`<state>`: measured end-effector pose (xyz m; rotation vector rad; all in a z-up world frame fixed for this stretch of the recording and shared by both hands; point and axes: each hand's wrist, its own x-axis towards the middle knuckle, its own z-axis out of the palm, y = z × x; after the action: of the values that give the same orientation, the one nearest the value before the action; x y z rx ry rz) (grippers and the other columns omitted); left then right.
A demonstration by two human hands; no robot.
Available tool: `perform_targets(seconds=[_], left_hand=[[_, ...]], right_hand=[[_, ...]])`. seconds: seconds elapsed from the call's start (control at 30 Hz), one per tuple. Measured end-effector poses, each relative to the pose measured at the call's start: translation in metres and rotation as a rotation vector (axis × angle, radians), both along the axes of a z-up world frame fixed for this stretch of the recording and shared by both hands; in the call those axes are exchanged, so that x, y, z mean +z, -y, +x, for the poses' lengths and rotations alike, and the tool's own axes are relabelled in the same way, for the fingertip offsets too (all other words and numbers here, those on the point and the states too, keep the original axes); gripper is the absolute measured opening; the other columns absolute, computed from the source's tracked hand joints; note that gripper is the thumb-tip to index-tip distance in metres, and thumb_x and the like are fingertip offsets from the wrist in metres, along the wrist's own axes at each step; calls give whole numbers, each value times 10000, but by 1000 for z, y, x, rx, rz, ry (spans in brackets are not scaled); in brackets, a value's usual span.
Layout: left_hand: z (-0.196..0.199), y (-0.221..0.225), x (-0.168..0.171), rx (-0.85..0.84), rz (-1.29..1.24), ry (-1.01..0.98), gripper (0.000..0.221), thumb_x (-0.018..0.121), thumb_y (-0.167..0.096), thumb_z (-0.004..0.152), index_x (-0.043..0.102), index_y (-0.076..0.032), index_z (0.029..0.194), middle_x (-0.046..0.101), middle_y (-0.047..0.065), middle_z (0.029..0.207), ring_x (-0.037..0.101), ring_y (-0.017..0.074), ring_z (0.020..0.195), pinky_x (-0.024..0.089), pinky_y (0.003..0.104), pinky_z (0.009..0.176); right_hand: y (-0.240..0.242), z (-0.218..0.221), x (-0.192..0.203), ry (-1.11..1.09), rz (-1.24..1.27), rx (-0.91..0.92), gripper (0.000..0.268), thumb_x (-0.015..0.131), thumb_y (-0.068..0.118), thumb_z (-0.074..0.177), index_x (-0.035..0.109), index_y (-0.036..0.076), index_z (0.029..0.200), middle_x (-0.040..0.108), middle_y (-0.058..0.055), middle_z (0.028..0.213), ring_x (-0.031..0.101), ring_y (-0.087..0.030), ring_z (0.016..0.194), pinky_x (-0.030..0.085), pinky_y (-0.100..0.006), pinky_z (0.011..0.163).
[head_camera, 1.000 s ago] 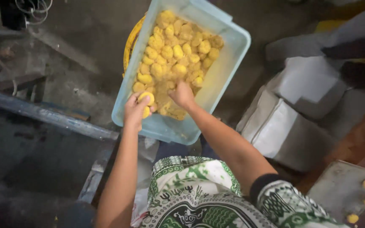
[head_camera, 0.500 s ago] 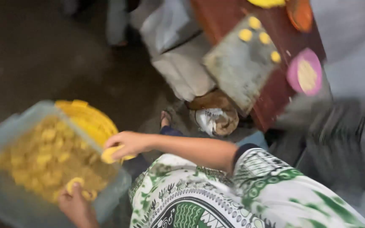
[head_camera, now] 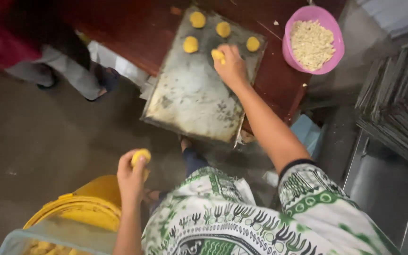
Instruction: The recorder takes small dough balls from a container, places them onto a metal baking tray, and flattens them with their hands in a bakery production environment.
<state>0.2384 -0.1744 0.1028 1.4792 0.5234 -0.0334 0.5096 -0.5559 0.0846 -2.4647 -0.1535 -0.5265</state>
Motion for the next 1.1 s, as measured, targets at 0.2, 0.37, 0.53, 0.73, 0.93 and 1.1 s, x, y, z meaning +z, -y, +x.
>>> perform_targets(seconds=[0.2,0.37,0.53,0.73,0.93,1.1], left_hand=[[101,94,14,-137,-16,-83,274,715,-192,946,630,-62,1172,687,22,1022,635,79,818,554,238,646],[156,126,0,-236,51,24,252,724,-176,990,642,-33,1181,673,45,1038,635,93,872,539,241,741],[192,150,-1,-243,-65,-93,251,699,-181,973,631,-41,1170,687,39,1024,622,97,845,532,270,700],[210,155,-2,-240,71,-57,296,698,-214,990,631,-38,1219,685,28,1068,631,90,917,533,249,788],[235,156,-13,-252,-197,-230,350,639,-168,900,616,-82,1239,676,1,1024,643,108,829,558,284,678],[239,165,-15,-322,-270,-182,328,628,-115,938,627,-33,1255,680,37,1057,631,127,857,531,289,716]], right_hand=[[26,17,5,-131,-246,65,352,781,282,889,672,191,1211,621,-107,1181,675,-363,872,547,-482,705],[69,-3,-4,-211,37,143,453,802,328,935,623,148,1311,624,-91,1204,700,-330,963,566,-434,780],[97,-24,19,-125,-3,49,528,828,224,898,595,64,1343,604,-139,1257,590,-377,1152,496,-472,992],[109,-42,5,-142,-55,9,581,851,168,858,617,70,1380,600,-138,1255,568,-355,1132,477,-466,977],[66,-45,28,-122,145,54,482,775,151,921,622,61,1369,633,-144,1286,602,-335,1167,484,-447,1033],[-11,-34,31,-422,517,254,473,766,194,916,605,64,1342,697,-125,1182,679,-236,1042,550,-375,904]])
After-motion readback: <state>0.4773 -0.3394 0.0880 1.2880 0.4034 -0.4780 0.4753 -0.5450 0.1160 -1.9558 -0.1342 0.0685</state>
